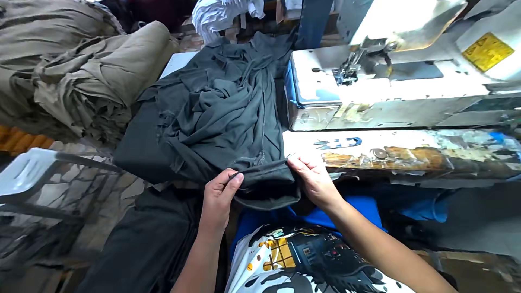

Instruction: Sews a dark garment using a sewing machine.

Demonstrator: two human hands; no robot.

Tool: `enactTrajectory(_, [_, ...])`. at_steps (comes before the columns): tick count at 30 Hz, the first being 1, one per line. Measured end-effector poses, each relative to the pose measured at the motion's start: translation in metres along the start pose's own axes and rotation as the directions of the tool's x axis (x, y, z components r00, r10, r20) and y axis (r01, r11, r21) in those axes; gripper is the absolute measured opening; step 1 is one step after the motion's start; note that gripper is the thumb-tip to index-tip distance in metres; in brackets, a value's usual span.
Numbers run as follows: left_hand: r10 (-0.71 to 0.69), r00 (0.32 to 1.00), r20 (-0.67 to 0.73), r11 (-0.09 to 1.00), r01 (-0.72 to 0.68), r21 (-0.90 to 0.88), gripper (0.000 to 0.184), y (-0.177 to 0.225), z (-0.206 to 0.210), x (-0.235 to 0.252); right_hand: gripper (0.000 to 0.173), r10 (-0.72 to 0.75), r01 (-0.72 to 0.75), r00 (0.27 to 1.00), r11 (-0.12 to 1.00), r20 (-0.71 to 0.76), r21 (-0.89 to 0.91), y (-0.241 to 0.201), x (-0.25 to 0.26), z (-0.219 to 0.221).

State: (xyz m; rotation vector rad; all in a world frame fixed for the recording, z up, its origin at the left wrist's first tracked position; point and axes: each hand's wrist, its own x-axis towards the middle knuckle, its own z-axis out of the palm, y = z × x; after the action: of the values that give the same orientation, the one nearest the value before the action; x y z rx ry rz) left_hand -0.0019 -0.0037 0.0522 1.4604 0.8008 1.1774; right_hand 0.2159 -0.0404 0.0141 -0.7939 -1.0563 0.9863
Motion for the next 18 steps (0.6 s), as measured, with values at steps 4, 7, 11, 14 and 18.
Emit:
enactTrajectory(4, [-0.008,0.999,-0.032,1.0,0.008,0.005,0.02,-0.0038,-0.0024,0.0019,0.023,-0.021,0.02,0.999,0.999,-0.028,-0.03,0.0017,0.0023,-0.0029])
enactTrajectory(7, [-0.022,0.996,-0.084,1.0,0.024,0.019,0.019,-0.0033,-0.0025,0.0008,0.023,-0.017,0.015,0.998,0.999,-0.054,-0.037,0.003,0.0019,-0.0033])
enactTrajectory(11, [-0.008,0.995,-0.102,1.0,0.011,0.027,0.019,-0.0052,-0.0037,-0.0009,0.023,-0.021,0.02,0.998,0.999,-0.063,-0.028,0.0039,0.0004,-0.0031])
enactTrajectory(14, [0.009,0.994,-0.112,0.999,-0.005,0.031,0.018,-0.0056,-0.0024,-0.0023,0.021,-0.047,0.046,0.998,0.999,-0.052,-0.027,0.0044,-0.0011,-0.0044])
enactTrajectory(18, [0.02,0.993,-0.116,1.0,-0.018,0.019,0.017,-0.0042,-0.0011,-0.0033,0.021,-0.066,0.063,0.996,0.996,-0.053,-0.059,0.0032,-0.0028,-0.0062])
